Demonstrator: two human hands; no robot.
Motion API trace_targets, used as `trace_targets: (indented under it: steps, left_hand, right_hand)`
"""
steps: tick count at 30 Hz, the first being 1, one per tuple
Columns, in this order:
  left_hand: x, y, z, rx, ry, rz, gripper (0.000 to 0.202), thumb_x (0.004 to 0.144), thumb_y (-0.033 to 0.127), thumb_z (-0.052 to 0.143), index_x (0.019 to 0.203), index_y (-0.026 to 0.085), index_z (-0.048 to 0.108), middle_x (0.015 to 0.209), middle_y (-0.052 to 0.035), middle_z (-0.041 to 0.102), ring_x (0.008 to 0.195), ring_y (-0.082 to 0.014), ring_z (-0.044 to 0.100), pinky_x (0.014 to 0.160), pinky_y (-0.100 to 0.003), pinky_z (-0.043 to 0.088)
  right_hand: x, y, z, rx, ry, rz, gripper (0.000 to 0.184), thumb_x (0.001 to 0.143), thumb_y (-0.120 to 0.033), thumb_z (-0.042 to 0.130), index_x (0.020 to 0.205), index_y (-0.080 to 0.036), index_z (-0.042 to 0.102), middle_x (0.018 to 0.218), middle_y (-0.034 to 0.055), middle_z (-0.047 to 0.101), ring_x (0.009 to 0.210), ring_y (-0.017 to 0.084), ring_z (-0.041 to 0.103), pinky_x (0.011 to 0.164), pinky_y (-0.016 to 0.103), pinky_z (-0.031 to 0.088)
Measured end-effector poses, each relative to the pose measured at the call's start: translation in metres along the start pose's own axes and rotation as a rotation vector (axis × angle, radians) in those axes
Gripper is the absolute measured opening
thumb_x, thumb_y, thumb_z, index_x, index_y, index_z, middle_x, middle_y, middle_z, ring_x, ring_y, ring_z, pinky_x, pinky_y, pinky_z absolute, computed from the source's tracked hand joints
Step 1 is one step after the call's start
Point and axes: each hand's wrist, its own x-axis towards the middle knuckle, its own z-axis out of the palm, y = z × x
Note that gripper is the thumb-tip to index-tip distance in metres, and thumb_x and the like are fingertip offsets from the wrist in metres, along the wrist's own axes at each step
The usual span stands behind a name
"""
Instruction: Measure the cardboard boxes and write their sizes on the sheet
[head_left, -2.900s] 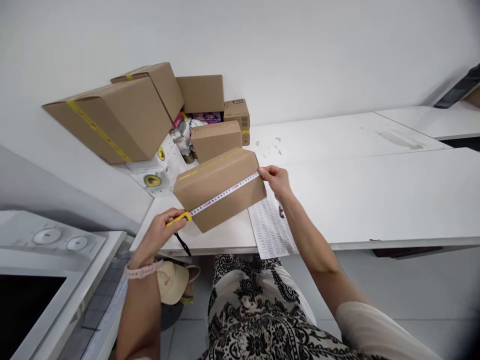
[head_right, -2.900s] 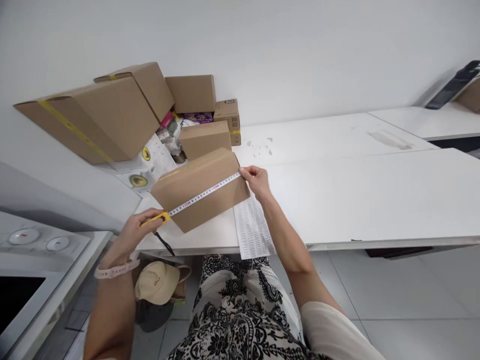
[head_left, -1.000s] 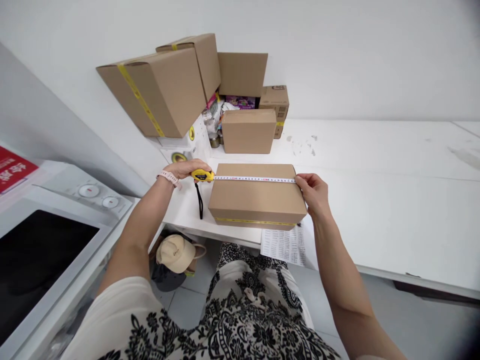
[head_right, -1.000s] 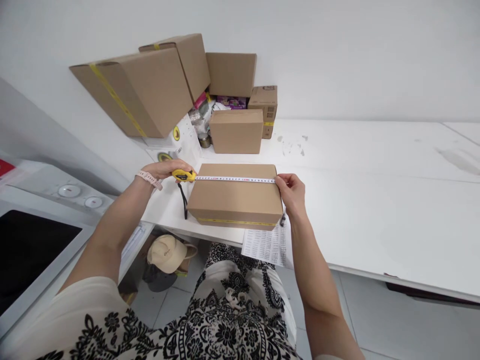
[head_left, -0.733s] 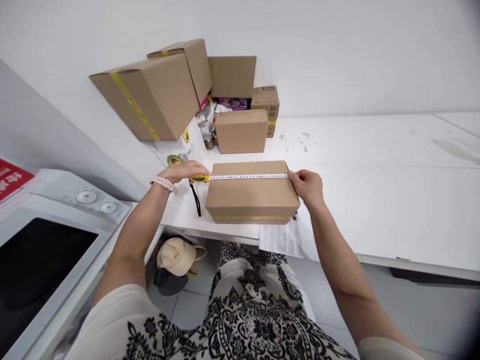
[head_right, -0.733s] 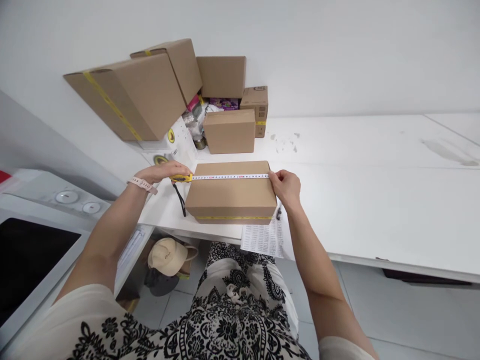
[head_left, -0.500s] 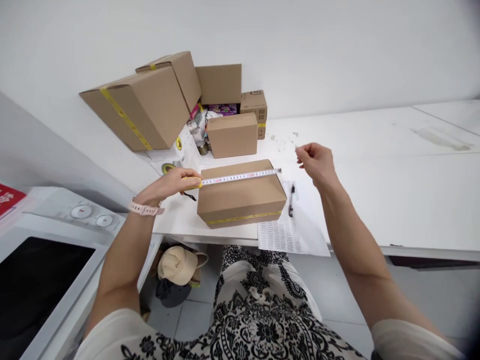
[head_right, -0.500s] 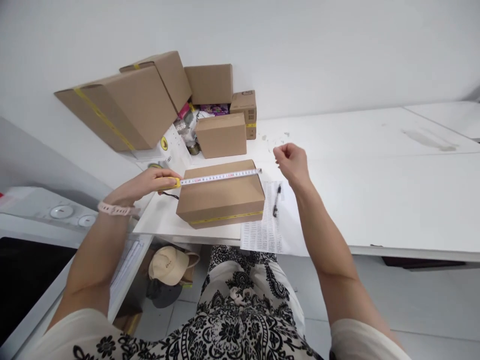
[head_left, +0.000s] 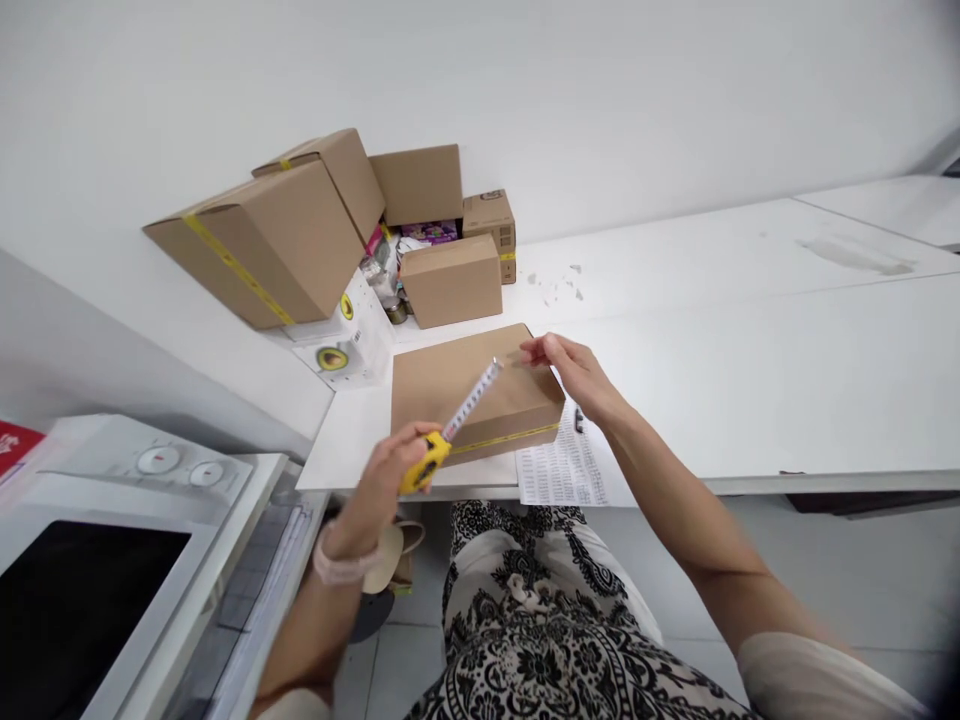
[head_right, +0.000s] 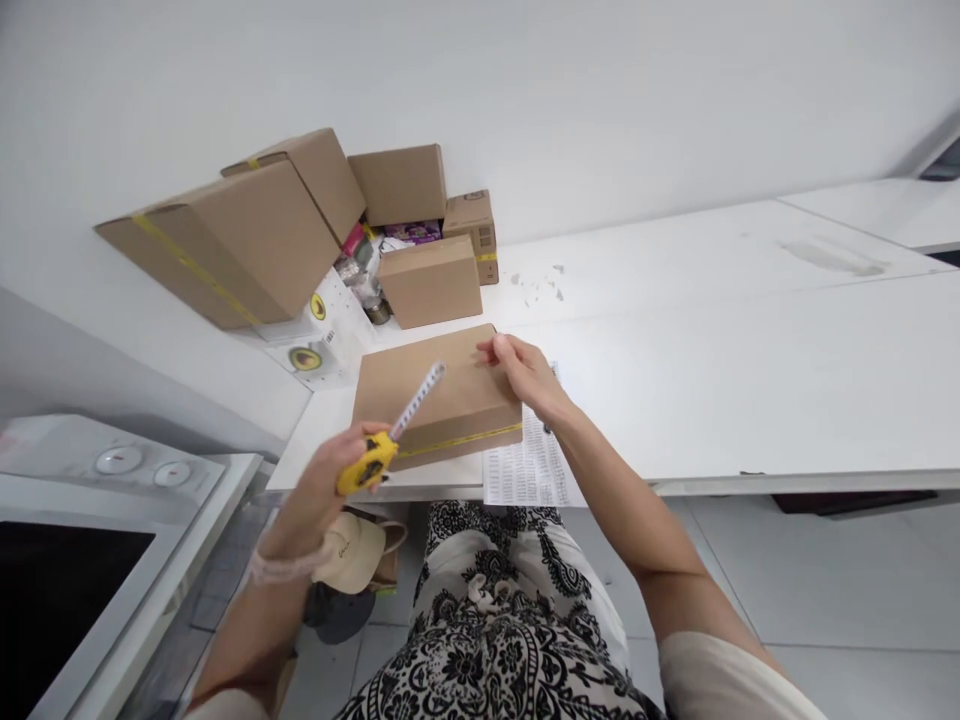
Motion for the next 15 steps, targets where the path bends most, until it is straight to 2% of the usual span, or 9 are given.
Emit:
trace_targets:
  steps: [3,5,7,10,13,15]
  left_hand:
    - [-0.022,-0.031,0.041,-0.088,0.072,0.023,0.033,0.085,0.054,0.063,0.106,0.029,0.069,0.086,-0.0054,0.063,0.064,-0.0171,0.056,0.057,-0.031,0.048]
    - [-0.027,-0.050,0.066,-0.114,0.159,0.052,0.043,0.085,0.062,0.060,0.113,0.030,0.066,0.090,-0.0067,0.063,0.065,-0.0180,0.056,0.059,-0.033,0.048]
    - [-0.026,-0.061,0.083,-0.098,0.259,0.091,0.049,0.086,0.066,0.058,0.118,0.030,0.063,0.095,-0.0082,0.064,0.071,-0.0202,0.058,0.063,-0.035,0.049]
    - [-0.020,-0.061,0.097,-0.046,0.343,0.171,0.046,0.089,0.063,0.057,0.121,0.031,0.060,0.103,-0.0084,0.064,0.085,-0.0233,0.061,0.074,-0.037,0.051]
    - [-0.016,-0.053,0.103,-0.036,0.355,0.220,0.041,0.092,0.060,0.057,0.122,0.031,0.059,0.109,-0.0080,0.063,0.096,-0.0236,0.061,0.084,-0.037,0.051]
    - [-0.015,-0.048,0.107,-0.086,0.335,0.203,0.044,0.091,0.061,0.057,0.124,0.031,0.057,0.108,-0.0077,0.062,0.095,-0.0222,0.060,0.083,-0.036,0.051]
  right_hand:
    - [-0.027,-0.014,0.009,0.013,-0.188,-0.014,0.060,0.095,-0.071,0.043,0.104,-0.022,0.076,0.102,0.0101,0.074,0.096,0.022,0.065,0.089,0.038,0.049]
    - [-0.041,-0.017,0.016,0.027,-0.317,-0.022,0.055,0.093,-0.068,0.050,0.113,-0.022,0.074,0.101,0.0091,0.073,0.091,0.021,0.064,0.083,0.036,0.050]
    - [-0.050,-0.014,0.023,0.046,-0.394,-0.015,0.051,0.090,-0.063,0.061,0.120,-0.023,0.070,0.098,0.0069,0.071,0.084,0.018,0.062,0.077,0.034,0.049]
    - [-0.055,-0.007,0.033,0.113,-0.457,0.031,0.047,0.085,-0.057,0.071,0.114,-0.021,0.070,0.088,0.0036,0.068,0.074,0.015,0.058,0.069,0.031,0.048]
    - [-0.054,-0.007,0.039,0.237,-0.462,0.080,0.038,0.084,-0.057,0.071,0.095,-0.021,0.070,0.080,0.0013,0.065,0.070,0.013,0.056,0.066,0.030,0.047]
    - [-0.046,-0.012,0.040,0.271,-0.422,0.080,0.036,0.082,-0.056,0.073,0.081,-0.021,0.067,0.075,-0.0004,0.063,0.067,0.012,0.053,0.063,0.029,0.045]
